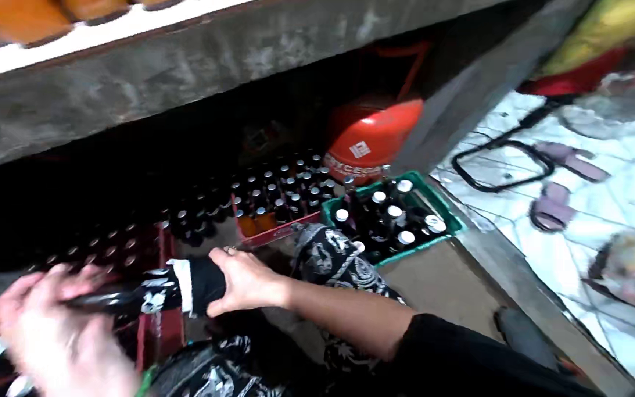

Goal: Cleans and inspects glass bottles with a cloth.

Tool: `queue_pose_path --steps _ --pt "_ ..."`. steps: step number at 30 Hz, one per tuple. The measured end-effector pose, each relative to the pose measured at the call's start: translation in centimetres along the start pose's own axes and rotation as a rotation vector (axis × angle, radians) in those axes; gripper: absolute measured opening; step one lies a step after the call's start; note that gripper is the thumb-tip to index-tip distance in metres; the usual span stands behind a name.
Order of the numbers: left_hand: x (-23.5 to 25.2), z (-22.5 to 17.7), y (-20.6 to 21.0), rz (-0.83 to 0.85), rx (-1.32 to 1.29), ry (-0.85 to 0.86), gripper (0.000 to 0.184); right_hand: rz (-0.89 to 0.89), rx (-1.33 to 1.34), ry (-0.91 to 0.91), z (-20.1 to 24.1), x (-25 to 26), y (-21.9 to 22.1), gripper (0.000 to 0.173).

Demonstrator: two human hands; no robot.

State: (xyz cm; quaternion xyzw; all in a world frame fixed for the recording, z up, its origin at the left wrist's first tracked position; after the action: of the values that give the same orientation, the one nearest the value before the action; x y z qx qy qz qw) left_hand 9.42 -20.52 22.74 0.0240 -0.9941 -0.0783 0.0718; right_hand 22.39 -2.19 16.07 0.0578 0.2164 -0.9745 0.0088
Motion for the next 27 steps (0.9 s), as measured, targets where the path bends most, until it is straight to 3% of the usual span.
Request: queue_pose_path --steps 3,6,8,10,12,15,18,23,27 --pt "-1.0 -1.1 1.7 -0.014 -0.015 0.129 0.014 -0.180 0.381 0.066 -2.4 -0.1 -1.3 0.089" --pt "-3.4 -2.4 4.3 -0.018 0.010 0.263 0.010 -0.314 0.658 0.201 -4.7 0.0 -2.6 0.071" --pt "-4.3 -2.9 5.9 0.024 -0.021 0.362 0.012 -0.331 0.532 0.243 -5.1 -0.3 -4.5 0.058" --pt "-5.0 -3.6 7.3 0.130 -0.135 0.441 0.031 -0.346 0.318 0.266 -4.2 -1.6 -7.5 0.050" --pt "-5.8 -4.5 9.7 0.234 -0.217 0.471 0.058 -0.528 0.271 0.209 -2.9 -4.1 -11.4 0.039" --pt "-7.5 -5.3 14.2 0.441 -0.246 0.575 0.085 -0.741 0.533 0.023 -0.6 -8.3 -16.2 0.025" --pt "-9.6 -5.3 19.9 0.606 -0.256 0.623 0.086 -0.681 0.797 -0.189 2.9 -10.0 -17.6 0.021" --pt "-13.5 -4.7 25.9 0.692 -0.230 0.666 0.089 -0.487 0.360 -0.193 5.3 -8.9 -18.7 0.048" --pt "-13.3 -2.5 27.8 0.744 -0.207 0.586 0.098 -0.650 0.308 -0.148 3.6 -8.3 -20.3 0.031"
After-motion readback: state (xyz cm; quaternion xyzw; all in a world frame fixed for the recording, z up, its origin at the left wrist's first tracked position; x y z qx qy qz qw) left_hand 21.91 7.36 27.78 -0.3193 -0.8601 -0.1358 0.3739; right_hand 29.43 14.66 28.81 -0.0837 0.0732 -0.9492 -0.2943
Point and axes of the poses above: each hand's wrist, its own x-axis towards the middle knuckle, its own y-axis out of the palm, z = x × y, the point moved 6 cm from there along x, towards the middle knuckle, and after that the axes turned 8 degrees about x, right-handed, at the moved point
